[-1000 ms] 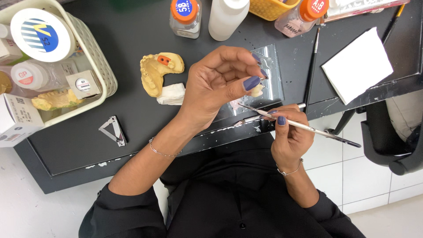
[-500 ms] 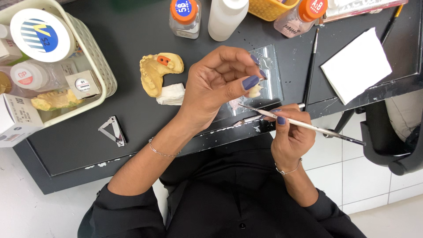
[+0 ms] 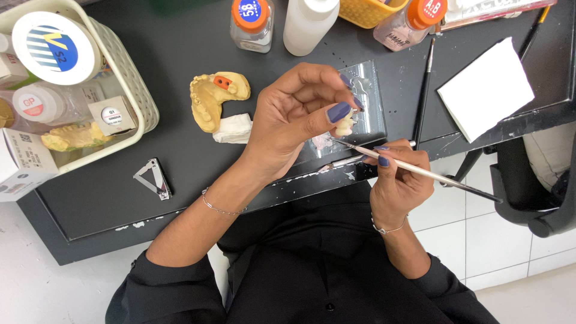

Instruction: The person holds a small dental prosthesis in one hand and uses a fine brush to apply and shape ceramic material on it over a glass slab. They occasionally wipe the brush on a tissue and continue building up the material on the prosthesis.

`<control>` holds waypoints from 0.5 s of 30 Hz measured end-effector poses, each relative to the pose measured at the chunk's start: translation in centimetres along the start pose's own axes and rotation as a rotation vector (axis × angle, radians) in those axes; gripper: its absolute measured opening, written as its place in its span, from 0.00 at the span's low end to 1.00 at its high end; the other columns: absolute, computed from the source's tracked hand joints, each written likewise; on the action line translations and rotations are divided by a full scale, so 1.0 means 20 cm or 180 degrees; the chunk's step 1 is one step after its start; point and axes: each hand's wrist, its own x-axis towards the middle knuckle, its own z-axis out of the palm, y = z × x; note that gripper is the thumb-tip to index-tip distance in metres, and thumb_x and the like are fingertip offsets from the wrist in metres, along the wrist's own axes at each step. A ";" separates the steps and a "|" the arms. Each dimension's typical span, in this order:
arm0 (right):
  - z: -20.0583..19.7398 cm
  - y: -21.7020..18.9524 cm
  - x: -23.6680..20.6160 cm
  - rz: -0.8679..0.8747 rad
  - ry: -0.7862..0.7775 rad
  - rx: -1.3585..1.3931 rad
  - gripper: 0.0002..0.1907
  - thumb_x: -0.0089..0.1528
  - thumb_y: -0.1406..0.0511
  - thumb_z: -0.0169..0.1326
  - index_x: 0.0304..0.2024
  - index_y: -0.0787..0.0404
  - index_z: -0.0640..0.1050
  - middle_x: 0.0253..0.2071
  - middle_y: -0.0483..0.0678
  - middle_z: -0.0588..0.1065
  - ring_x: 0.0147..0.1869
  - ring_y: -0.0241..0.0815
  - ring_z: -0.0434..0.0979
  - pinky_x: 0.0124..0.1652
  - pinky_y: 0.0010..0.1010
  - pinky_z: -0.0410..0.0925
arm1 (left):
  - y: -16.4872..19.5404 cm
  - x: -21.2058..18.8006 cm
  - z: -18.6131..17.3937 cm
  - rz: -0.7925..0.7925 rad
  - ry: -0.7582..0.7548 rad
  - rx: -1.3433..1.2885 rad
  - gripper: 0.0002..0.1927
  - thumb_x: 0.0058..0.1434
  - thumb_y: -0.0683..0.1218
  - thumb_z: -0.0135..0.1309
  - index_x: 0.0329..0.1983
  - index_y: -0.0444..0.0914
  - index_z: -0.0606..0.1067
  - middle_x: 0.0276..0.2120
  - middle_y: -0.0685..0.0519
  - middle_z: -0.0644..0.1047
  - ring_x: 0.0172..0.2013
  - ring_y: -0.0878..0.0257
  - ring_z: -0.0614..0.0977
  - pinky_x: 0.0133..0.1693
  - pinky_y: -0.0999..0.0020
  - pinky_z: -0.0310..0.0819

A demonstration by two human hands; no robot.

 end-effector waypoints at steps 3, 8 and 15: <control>-0.01 -0.01 0.00 -0.0032 -0.0057 -0.0016 0.09 0.73 0.67 0.55 0.45 0.69 0.72 0.37 0.55 0.76 0.36 0.37 0.77 0.35 0.21 0.72 | 0.00 0.00 0.00 -0.0012 0.0015 0.0036 0.12 0.71 0.41 0.63 0.54 0.37 0.74 0.43 0.47 0.82 0.42 0.67 0.84 0.40 0.75 0.81; -0.01 -0.02 0.01 -0.0136 -0.0127 -0.0066 0.09 0.74 0.67 0.55 0.46 0.67 0.71 0.37 0.53 0.75 0.35 0.36 0.75 0.34 0.21 0.72 | 0.00 0.00 0.00 -0.0032 -0.0007 -0.0002 0.12 0.71 0.42 0.63 0.54 0.37 0.74 0.42 0.47 0.82 0.39 0.68 0.83 0.36 0.77 0.80; 0.00 -0.02 0.04 -0.0062 -0.0038 -0.0163 0.09 0.74 0.67 0.53 0.44 0.66 0.70 0.36 0.53 0.75 0.33 0.34 0.75 0.31 0.17 0.69 | 0.00 0.01 0.00 -0.0030 0.0007 0.0068 0.13 0.71 0.42 0.63 0.54 0.37 0.74 0.42 0.46 0.82 0.38 0.68 0.84 0.36 0.78 0.80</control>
